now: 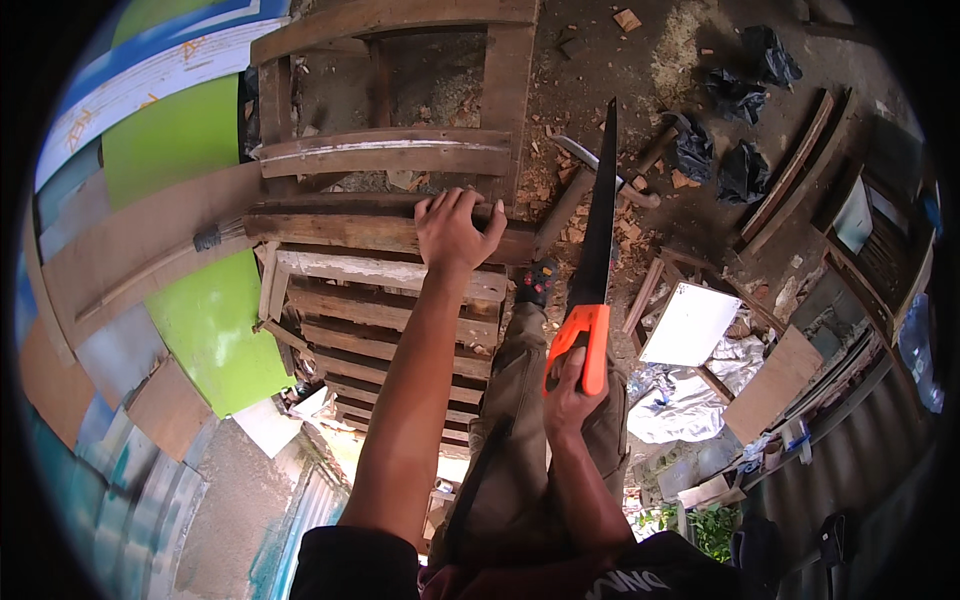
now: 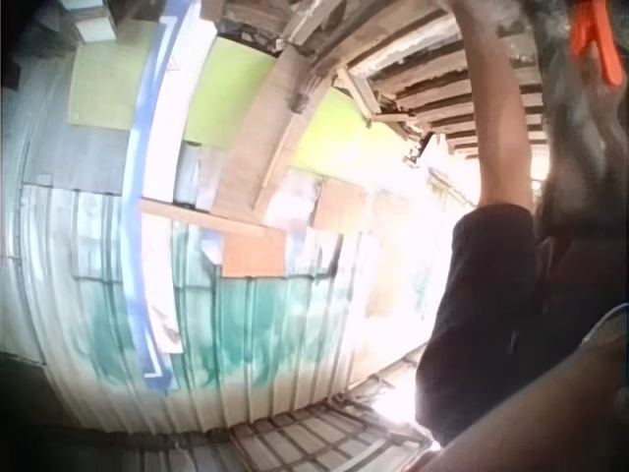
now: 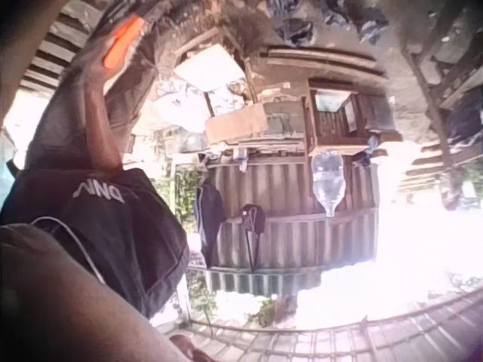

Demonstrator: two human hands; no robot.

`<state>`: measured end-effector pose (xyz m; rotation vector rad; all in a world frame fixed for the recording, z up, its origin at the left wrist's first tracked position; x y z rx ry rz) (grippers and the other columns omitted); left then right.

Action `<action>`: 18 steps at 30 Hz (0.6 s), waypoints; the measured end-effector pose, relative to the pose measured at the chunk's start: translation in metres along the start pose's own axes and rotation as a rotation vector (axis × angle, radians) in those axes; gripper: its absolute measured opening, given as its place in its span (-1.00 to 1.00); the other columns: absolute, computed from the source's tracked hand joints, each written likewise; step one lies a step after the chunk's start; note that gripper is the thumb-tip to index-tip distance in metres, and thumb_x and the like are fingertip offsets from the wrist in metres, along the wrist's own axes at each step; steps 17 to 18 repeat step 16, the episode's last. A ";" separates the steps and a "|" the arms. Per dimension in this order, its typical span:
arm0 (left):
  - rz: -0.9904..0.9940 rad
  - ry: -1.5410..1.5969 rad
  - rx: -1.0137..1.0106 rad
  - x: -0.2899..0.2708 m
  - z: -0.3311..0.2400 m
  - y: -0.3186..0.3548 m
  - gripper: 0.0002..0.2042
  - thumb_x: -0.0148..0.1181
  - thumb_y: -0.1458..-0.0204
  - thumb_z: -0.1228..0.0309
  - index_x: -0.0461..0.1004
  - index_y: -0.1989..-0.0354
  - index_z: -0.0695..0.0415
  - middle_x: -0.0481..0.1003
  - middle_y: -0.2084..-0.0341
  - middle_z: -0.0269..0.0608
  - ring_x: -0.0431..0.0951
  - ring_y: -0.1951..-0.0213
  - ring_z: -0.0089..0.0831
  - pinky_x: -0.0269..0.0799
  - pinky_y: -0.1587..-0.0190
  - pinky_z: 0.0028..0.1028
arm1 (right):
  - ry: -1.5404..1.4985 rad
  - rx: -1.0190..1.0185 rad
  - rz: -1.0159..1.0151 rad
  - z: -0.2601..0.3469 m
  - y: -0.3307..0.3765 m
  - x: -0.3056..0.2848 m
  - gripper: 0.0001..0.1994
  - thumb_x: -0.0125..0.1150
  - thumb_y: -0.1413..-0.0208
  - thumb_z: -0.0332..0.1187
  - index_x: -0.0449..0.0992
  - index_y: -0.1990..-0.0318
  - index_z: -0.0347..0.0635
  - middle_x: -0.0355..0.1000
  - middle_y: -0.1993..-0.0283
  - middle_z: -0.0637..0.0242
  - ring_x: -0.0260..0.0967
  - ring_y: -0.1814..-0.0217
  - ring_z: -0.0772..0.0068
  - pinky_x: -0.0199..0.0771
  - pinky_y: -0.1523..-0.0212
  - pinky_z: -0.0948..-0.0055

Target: The person uses a hammer and chisel to remove a nail from a wooden plank, then places the plank on a wooden pallet. The person then picks up a saw and places it on the pallet.

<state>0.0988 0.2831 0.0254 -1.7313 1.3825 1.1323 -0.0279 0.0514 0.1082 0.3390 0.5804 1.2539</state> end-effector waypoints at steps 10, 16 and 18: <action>0.069 -0.023 0.110 0.001 -0.001 0.002 -0.66 0.32 0.12 0.08 0.58 0.31 0.09 0.50 0.39 -0.24 0.52 0.20 -0.25 0.20 -0.06 -0.24 | 0.148 -0.170 0.055 -0.005 0.079 0.042 -0.80 0.29 -0.09 -0.45 0.40 0.50 -0.27 0.27 0.59 0.25 0.24 0.62 0.35 0.22 0.56 0.38; 0.142 -0.005 0.079 0.001 0.002 0.006 -0.63 0.34 0.13 0.06 0.57 0.28 0.10 0.50 0.33 -0.20 0.51 0.14 -0.24 0.16 -0.17 -0.23 | 0.108 -0.270 0.090 -0.024 0.081 0.048 -0.82 0.33 -0.04 -0.49 0.40 0.49 -0.25 0.27 0.59 0.25 0.25 0.62 0.30 0.21 0.56 0.35; 0.142 -0.005 0.079 0.001 0.002 0.006 -0.63 0.34 0.13 0.06 0.57 0.28 0.10 0.50 0.33 -0.20 0.51 0.14 -0.24 0.16 -0.17 -0.23 | 0.108 -0.270 0.090 -0.024 0.081 0.048 -0.82 0.33 -0.04 -0.49 0.40 0.49 -0.25 0.27 0.59 0.25 0.25 0.62 0.30 0.21 0.56 0.35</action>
Point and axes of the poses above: each hand's wrist, its own y-axis away from the middle knuckle, its own x-axis out of the palm, z = x × y, the point moved 6 cm from there along -y, towards the middle knuckle
